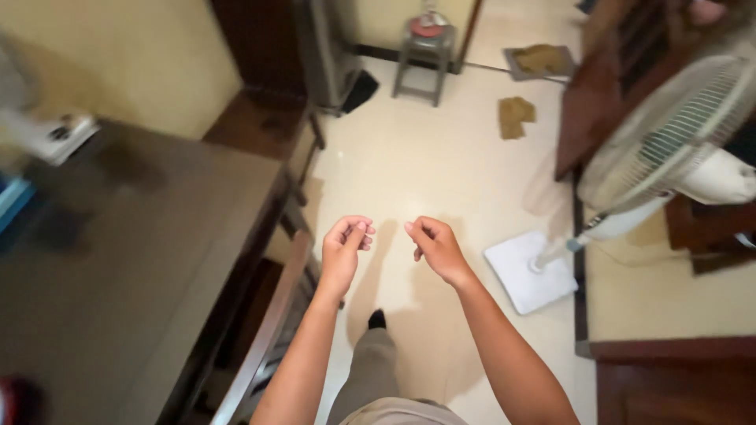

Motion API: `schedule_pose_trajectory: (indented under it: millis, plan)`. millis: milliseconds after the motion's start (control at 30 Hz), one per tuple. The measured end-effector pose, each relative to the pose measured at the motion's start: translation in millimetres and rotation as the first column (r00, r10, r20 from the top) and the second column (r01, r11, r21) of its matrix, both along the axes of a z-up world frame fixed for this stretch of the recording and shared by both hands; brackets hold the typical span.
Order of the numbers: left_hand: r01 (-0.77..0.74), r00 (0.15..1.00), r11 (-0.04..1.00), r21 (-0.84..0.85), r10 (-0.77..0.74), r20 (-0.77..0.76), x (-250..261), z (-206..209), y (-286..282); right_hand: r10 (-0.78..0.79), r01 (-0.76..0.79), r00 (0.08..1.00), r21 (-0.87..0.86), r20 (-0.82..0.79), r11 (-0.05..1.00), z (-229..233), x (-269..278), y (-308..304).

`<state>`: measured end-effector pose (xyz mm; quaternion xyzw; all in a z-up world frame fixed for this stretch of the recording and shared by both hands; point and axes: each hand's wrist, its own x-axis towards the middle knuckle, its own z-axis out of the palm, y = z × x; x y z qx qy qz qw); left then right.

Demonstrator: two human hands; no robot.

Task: Wipe a table and then fetch plates from the kitchen to stack them on the table.

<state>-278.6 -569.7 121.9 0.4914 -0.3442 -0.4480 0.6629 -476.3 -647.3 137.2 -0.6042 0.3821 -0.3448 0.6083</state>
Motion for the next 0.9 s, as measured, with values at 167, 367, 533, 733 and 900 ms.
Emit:
schedule_pose_trajectory:
  millis: [167,367,533,733,900]
  plan:
    - [0.133,0.991,0.990,-0.047,-0.134,-0.021,-28,4,-101,-0.112,0.113,0.993,-0.034,0.019,0.993,3,-10,-78]
    - [0.228,0.973,0.968,-0.105,-0.231,-0.013,-43,37,-229,-0.198,0.202,0.979,-0.084,0.057,0.976,26,-7,-195]
    - [0.312,0.950,0.943,-0.118,-0.310,0.033,-52,51,-345,-0.271,0.283,0.956,-0.112,0.116,0.952,49,-10,-285]
    - [0.368,0.930,0.920,-0.137,-0.360,0.081,-87,40,-476,-0.391,0.415,0.904,-0.131,0.171,0.900,48,-36,-397]
    - [0.387,0.920,0.903,-0.188,-0.363,0.150,-113,42,-592,-0.391,0.427,0.895,-0.161,0.215,0.890,50,-63,-519]
